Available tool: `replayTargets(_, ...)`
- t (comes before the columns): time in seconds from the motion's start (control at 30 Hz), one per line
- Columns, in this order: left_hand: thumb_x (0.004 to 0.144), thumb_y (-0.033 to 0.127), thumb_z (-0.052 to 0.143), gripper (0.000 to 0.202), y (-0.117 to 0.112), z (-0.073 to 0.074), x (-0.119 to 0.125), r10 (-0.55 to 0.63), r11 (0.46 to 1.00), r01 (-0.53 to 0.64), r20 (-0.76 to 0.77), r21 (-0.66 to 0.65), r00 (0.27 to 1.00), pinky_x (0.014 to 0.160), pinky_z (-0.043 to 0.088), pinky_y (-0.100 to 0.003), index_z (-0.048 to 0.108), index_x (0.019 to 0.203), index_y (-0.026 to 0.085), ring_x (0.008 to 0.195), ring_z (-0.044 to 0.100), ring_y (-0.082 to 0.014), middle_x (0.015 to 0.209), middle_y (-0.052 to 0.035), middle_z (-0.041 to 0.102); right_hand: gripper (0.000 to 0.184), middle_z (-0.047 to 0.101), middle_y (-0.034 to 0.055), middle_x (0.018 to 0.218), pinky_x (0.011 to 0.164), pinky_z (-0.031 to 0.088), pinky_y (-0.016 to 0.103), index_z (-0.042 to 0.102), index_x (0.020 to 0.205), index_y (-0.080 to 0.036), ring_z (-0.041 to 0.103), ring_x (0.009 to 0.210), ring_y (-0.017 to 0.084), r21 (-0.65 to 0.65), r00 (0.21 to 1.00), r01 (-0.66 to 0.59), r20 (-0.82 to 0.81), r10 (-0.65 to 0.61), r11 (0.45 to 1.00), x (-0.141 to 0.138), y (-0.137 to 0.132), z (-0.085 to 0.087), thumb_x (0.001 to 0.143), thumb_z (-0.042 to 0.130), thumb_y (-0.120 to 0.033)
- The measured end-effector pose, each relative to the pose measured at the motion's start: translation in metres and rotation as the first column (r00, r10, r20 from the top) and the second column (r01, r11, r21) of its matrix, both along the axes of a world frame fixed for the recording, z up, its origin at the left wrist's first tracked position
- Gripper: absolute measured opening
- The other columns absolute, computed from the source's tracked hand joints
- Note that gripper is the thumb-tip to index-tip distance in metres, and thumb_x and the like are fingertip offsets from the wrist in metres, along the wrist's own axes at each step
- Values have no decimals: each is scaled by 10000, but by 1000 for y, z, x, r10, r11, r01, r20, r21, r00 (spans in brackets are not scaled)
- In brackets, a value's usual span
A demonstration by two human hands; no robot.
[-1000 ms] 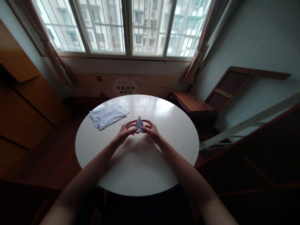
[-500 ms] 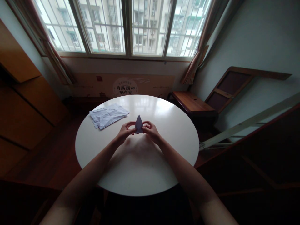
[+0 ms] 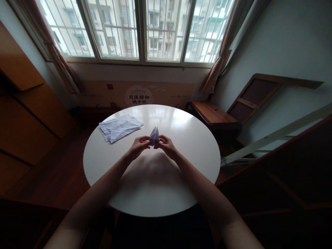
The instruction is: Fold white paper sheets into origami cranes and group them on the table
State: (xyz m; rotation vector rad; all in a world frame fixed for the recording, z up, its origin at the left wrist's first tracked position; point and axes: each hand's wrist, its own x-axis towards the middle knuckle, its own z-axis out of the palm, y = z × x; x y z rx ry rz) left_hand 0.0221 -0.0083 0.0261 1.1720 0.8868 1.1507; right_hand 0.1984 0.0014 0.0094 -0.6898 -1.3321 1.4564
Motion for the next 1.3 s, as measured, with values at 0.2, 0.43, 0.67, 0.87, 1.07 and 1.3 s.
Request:
replayTargets(0.2, 588, 295, 836, 407, -2, 2, 1, -68, 998, 69, 46, -11, 997, 644, 484, -276, 752, 942, 111, 718, 642, -174, 823, -102, 719, 192, 665, 21, 719, 680, 483, 297, 747, 810, -183, 601, 666, 132, -5, 1000, -17, -11, 17, 1000, 3, 2, -5, 698, 758, -338)
replayTargets(0.43, 664, 448, 789, 423, 1, 0, 1, -45, 996, 51, 79, -74, 996, 666, 515, -307, 751, 881, 87, 744, 663, -200, 860, -129, 723, 164, 644, 20, 814, 684, 469, 262, 772, 800, -196, 584, 737, 127, 57, 997, -7, 79, 2, 998, 4, 0, 0, 688, 713, -300)
replayTargets(0.67, 589, 297, 873, 493, 1, -3, 0, -76, 996, 79, 67, -46, 995, 794, 511, -344, 733, 1019, 100, 816, 684, -218, 891, -118, 742, 325, 637, 23, 737, 625, 456, 264, 692, 810, -149, 584, 663, 127, -1, 996, 37, 75, -37, 999, 1, 2, 0, 721, 717, -460)
replayTargets(0.87, 590, 237, 872, 559, 5, -9, 0, -119, 992, 115, 90, 43, 989, 815, 509, -340, 688, 1106, 130, 880, 673, -218, 1034, -118, 711, 551, 553, -79, 668, 628, 485, 279, 503, 1030, -244, 585, 634, 131, -8, 999, 41, -32, -41, 999, 1, 5, -4, 600, 833, -338)
replayTargets(1.07, 635, 321, 845, 459, 6, -11, 2, -21, 995, 13, 77, 103, 997, 758, 534, -323, 624, 1004, 162, 839, 667, -186, 1003, -65, 652, 810, 545, -107, 687, 646, 517, 303, 352, 1209, -286, 595, 621, 132, -35, 992, 91, -82, -94, 995, 1, 5, -2, 567, 846, -286)
replayTargets(1.3, 615, 397, 836, 349, 6, -9, 0, 132, 959, -73, -202, 275, 970, 745, 554, -329, 722, 813, 134, 781, 664, -180, 989, -92, 654, 608, 576, -81, 704, 601, 506, 284, 467, 1014, -241, 617, 606, 131, -15, 998, 42, -49, -43, 999, -1, 2, 0, 564, 868, -325)
